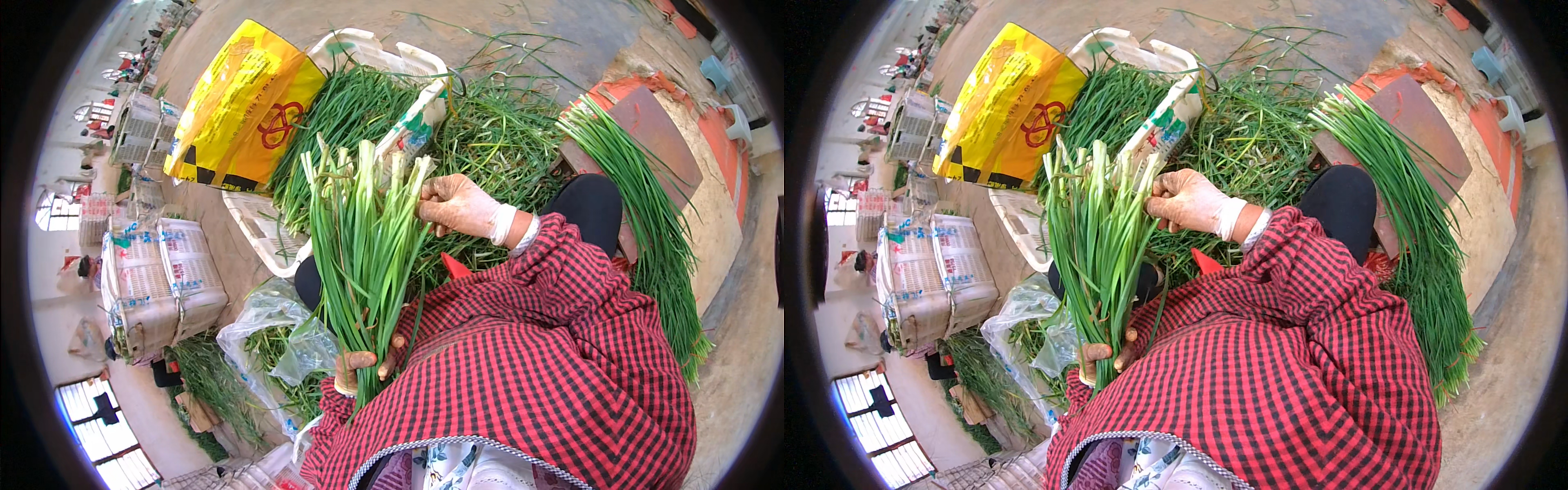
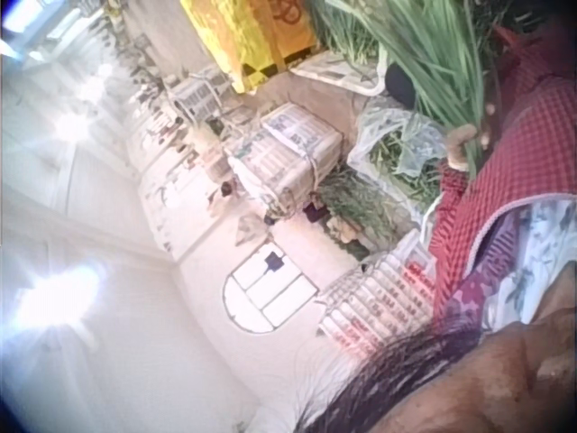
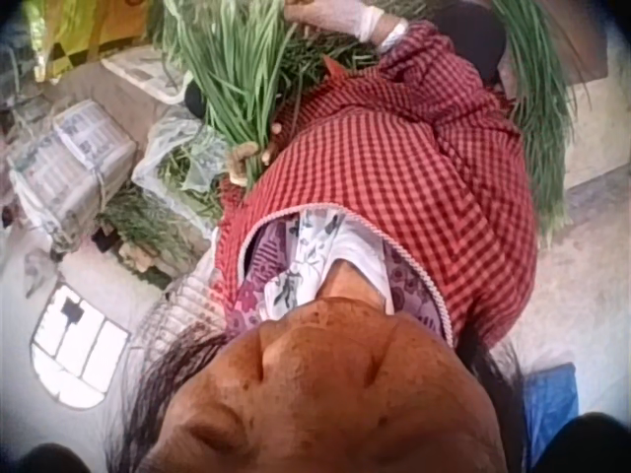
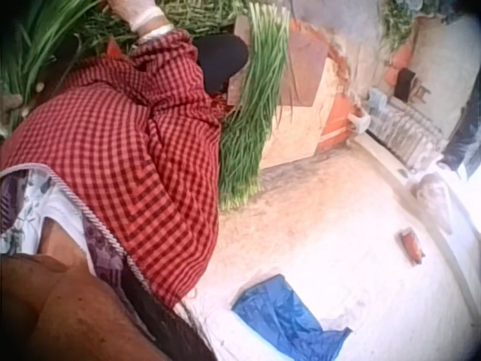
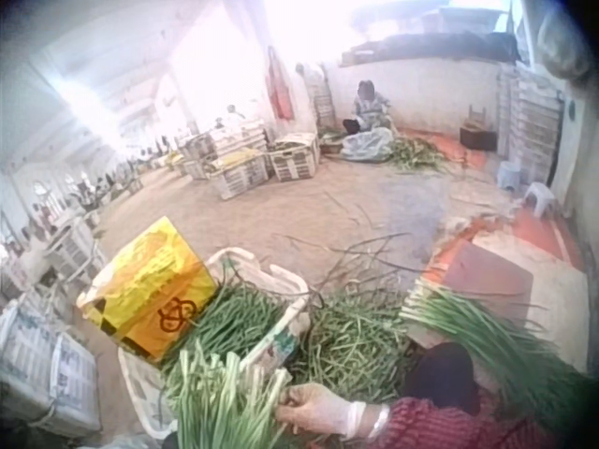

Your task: The person cleans and bundles green chives by hand, removing yellowed leaves and securing them with red ties before placing them into a white crate.

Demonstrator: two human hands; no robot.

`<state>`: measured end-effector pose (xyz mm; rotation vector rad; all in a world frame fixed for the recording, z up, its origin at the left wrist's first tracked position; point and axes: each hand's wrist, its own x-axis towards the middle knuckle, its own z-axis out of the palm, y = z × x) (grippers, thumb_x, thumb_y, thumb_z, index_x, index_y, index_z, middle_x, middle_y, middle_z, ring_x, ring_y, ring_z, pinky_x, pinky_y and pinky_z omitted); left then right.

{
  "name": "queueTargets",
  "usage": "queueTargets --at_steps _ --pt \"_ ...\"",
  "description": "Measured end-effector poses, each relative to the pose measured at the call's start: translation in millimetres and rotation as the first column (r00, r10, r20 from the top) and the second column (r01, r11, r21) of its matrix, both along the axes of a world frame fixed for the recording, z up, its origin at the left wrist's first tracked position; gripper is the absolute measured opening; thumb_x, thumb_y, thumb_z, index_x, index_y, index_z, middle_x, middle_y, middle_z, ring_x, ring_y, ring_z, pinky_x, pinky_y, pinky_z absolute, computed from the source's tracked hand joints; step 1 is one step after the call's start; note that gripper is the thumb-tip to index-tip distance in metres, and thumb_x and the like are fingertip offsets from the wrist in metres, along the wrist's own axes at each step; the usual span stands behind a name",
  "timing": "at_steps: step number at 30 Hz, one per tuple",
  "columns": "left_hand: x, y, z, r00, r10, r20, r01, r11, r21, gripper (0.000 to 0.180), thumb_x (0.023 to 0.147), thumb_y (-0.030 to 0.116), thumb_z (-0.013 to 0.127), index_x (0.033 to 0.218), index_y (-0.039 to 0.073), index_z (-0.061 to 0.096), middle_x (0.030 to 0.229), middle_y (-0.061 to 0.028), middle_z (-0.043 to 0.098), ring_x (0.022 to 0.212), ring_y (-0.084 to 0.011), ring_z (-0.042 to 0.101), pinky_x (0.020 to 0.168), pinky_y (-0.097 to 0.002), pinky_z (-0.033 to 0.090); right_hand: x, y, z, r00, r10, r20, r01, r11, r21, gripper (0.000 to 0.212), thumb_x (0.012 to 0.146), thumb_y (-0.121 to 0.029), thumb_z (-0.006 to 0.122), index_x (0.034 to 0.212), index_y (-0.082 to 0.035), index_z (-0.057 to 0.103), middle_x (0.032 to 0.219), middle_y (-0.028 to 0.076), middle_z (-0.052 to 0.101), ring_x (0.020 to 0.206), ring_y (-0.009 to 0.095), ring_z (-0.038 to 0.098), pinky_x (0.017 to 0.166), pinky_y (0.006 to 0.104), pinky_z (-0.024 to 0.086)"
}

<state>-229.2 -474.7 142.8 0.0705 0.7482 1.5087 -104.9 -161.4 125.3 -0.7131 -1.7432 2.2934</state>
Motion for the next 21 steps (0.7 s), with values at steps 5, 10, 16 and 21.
queueTargets --at_steps 5,10,16,21 --pt "-16 -21 -16 0.997 -0.07 -0.011 0.069 0.994 -0.08 0.079 0.075 0.008 0.063 0.149 0.003 0.034 0.115 -0.0285 0.063 0.057 -0.0214 0.058 0.053 -0.0285 0.05 9 4 12 0.993 0.059 0.103 -0.061 0.998 0.017 0.023 0.096 -0.027 0.063 0.09 -0.004 0.067 0.064 -0.005 0.057 0.052 0.005 0.052 0.047 0.0219 0.041" --pt "-17 -16 -9 0.996 -0.086 -0.032 0.083 0.991 -0.101 0.08 0.076 0.007 0.064 0.149 0.0 0.032 0.116 -0.0285 0.062 0.061 -0.0212 0.06 0.055 -0.0285 0.05 31 24 -7 1.0 -0.014 -0.011 0.016 0.978 0.207 0.031 0.1 -0.034 0.06 0.087 -0.007 0.068 0.071 -0.005 0.06 0.05 0.003 0.044 0.046 0.0216 0.036" --pt "-17 -15 -16 0.99 -0.069 0.126 0.047 0.985 0.168 0.074 0.086 0.001 0.057 0.151 0.0 0.023 0.121 -0.0293 0.055 0.072 -0.0234 0.064 0.059 -0.0286 0.054 60 84 -42 0.864 -0.474 -0.171 0.503 0.793 0.345 0.022 0.097 -0.031 0.065 0.093 -0.01 0.071 0.074 -0.005 0.066 0.051 0.003 0.046 0.046 0.0209 0.039" --pt "-27 -35 -30 0.987 -0.073 0.142 0.064 0.996 0.065 0.068 0.085 0.005 0.061 0.147 -0.001 0.032 0.116 -0.0266 0.06 0.069 -0.0222 0.063 0.06 -0.0292 0.052 68 100 -60 0.882 -0.462 0.091 0.313 0.72 0.62 0.024 0.093 -0.027 0.072 0.105 -0.007 0.069 0.079 -0.004 0.063 0.069 0.004 0.053 0.063 0.0215 0.047"
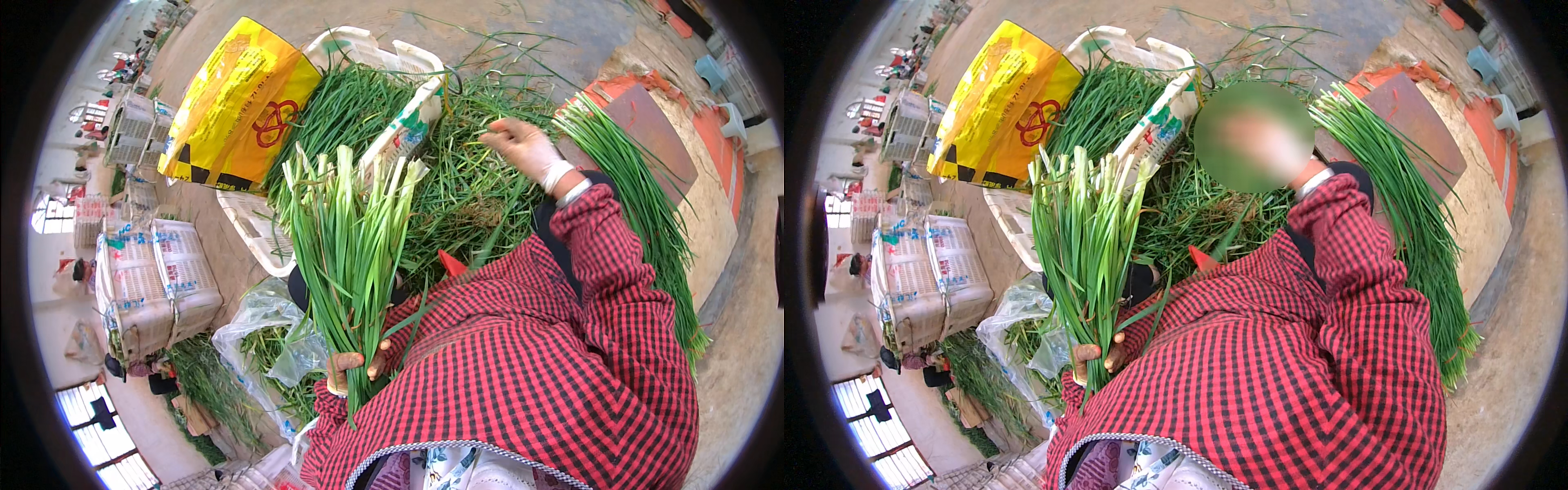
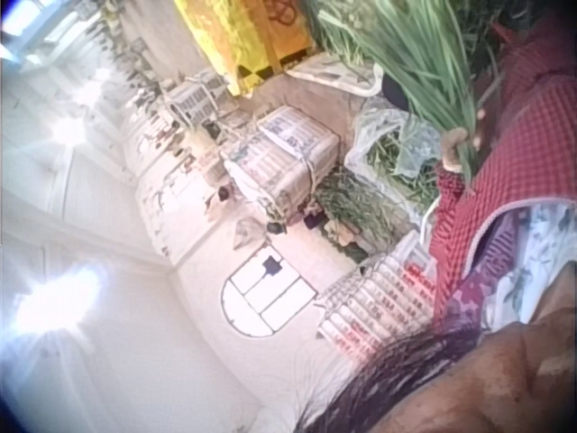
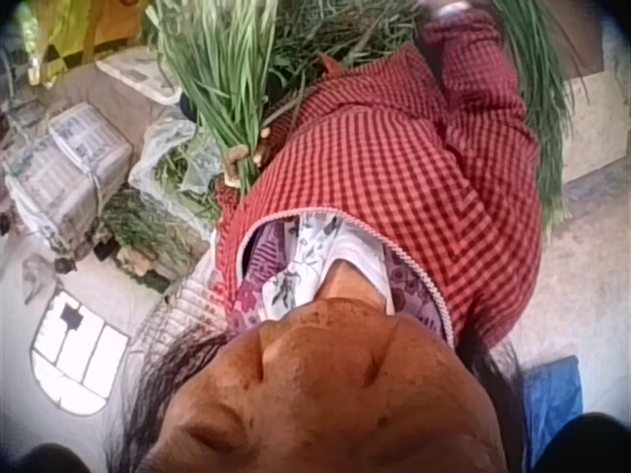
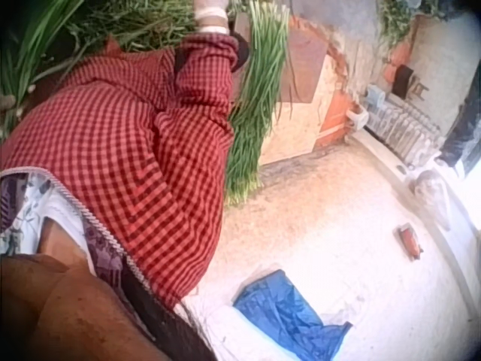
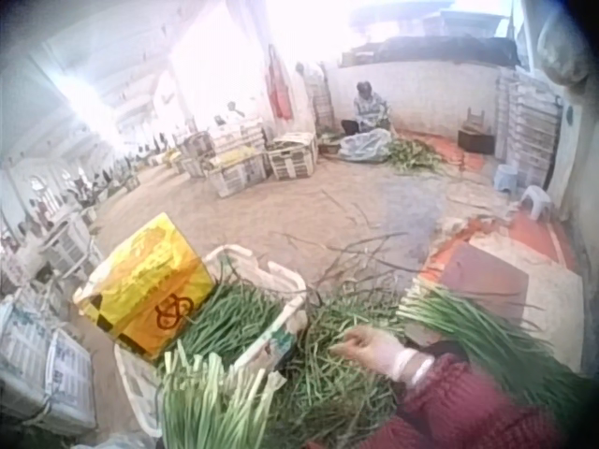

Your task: The person cleans and bundles green chives by hand, removing yellowed leaves and securing them with red ties before placing them into a white crate.

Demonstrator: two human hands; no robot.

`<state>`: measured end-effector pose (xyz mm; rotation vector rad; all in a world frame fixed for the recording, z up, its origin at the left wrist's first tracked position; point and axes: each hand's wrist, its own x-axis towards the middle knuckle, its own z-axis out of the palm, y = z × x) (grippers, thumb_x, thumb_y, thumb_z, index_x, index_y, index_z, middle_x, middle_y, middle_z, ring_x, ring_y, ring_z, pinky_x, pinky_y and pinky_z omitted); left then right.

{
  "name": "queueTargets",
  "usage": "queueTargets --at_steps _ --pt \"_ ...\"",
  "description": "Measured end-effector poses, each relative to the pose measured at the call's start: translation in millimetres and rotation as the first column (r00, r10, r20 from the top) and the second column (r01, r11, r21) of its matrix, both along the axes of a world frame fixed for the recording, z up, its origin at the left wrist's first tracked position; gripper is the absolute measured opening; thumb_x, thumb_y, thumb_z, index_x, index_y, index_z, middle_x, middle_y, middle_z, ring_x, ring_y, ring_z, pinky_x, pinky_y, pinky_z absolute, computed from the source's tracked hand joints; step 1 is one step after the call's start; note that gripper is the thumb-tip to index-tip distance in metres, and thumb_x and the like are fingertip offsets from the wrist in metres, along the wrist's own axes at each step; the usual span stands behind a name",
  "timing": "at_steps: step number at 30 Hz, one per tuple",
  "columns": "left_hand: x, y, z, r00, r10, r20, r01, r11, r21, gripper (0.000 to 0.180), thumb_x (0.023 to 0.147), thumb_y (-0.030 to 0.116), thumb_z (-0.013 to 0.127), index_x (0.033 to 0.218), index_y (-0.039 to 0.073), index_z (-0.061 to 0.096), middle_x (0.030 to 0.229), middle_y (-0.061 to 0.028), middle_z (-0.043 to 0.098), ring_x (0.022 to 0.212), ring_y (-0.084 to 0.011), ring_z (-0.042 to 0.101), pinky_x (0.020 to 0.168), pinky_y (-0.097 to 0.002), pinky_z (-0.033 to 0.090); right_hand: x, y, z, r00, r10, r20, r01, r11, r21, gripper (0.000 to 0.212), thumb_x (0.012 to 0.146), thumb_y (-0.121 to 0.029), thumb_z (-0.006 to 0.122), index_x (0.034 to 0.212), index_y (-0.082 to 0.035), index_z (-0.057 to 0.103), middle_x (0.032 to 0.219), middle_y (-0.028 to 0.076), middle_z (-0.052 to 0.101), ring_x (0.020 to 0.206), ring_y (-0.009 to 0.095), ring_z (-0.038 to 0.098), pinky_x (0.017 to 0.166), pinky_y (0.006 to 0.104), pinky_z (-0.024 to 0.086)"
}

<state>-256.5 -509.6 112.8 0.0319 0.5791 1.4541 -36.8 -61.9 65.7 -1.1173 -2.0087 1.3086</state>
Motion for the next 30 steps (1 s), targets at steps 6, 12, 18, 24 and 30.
queueTargets --at_steps 6,12,18,24,30 --pt "7 17 5 0.999 -0.009 -0.042 0.012 0.996 0.087 0.066 0.084 0.004 0.06 0.145 -0.001 0.038 0.127 -0.0279 0.06 0.068 -0.0225 0.061 0.058 -0.0288 0.051 -56 -77 67 0.954 0.297 -0.043 -0.291 0.95 0.113 0.022 0.09 -0.03 0.071 0.093 -0.008 0.068 0.07 0.005 0.059 0.064 0.012 0.058 0.062 0.0277 0.048" --pt "25 34 32 0.977 0.11 -0.18 -0.124 0.99 -0.07 0.074 0.078 0.004 0.06 0.147 0.002 0.034 0.113 -0.0242 0.064 0.06 -0.0206 0.059 0.052 -0.026 0.049 -59 -97 73 0.937 0.323 0.132 -0.327 0.677 0.659 0.012 0.084 -0.021 0.066 0.08 -0.012 0.061 0.071 0.007 0.06 0.066 0.028 0.065 0.057 0.0395 0.053" --pt "24 46 36 0.959 0.004 -0.285 -0.06 0.98 -0.189 0.074 0.073 0.012 0.065 0.142 -0.001 0.041 0.11 -0.0223 0.066 0.054 -0.0174 0.055 0.049 -0.0243 0.045 -50 -143 77 0.798 0.602 0.021 -0.454 0.579 0.678 0.011 0.088 -0.02 0.068 0.086 -0.01 0.064 0.073 0.007 0.06 0.065 0.026 0.064 0.055 0.0392 0.052" --pt "13 33 17 0.993 -0.045 -0.111 0.029 0.99 -0.139 0.066 0.074 0.012 0.067 0.135 -0.003 0.047 0.113 -0.0256 0.064 0.064 -0.0197 0.061 0.05 -0.026 0.048 -19 -138 140 0.483 0.664 -0.57 -0.793 0.608 0.035 0.02 0.092 -0.015 0.07 0.077 -0.002 0.064 0.063 0.006 0.062 0.057 0.012 0.062 0.05 0.0286 0.047" --pt "3 34 26 0.965 -0.128 -0.227 0.122 0.992 -0.042 0.094 0.076 0.011 0.075 0.153 -0.001 0.023 0.121 -0.0346 0.059 0.075 -0.0294 0.066 0.05 -0.0295 0.05 24 -94 140 0.78 0.154 -0.607 -0.443 0.82 -0.362 0.026 0.088 -0.02 0.071 0.071 -0.004 0.059 0.057 0.002 0.055 0.041 0.007 0.045 0.039 0.021 0.034"
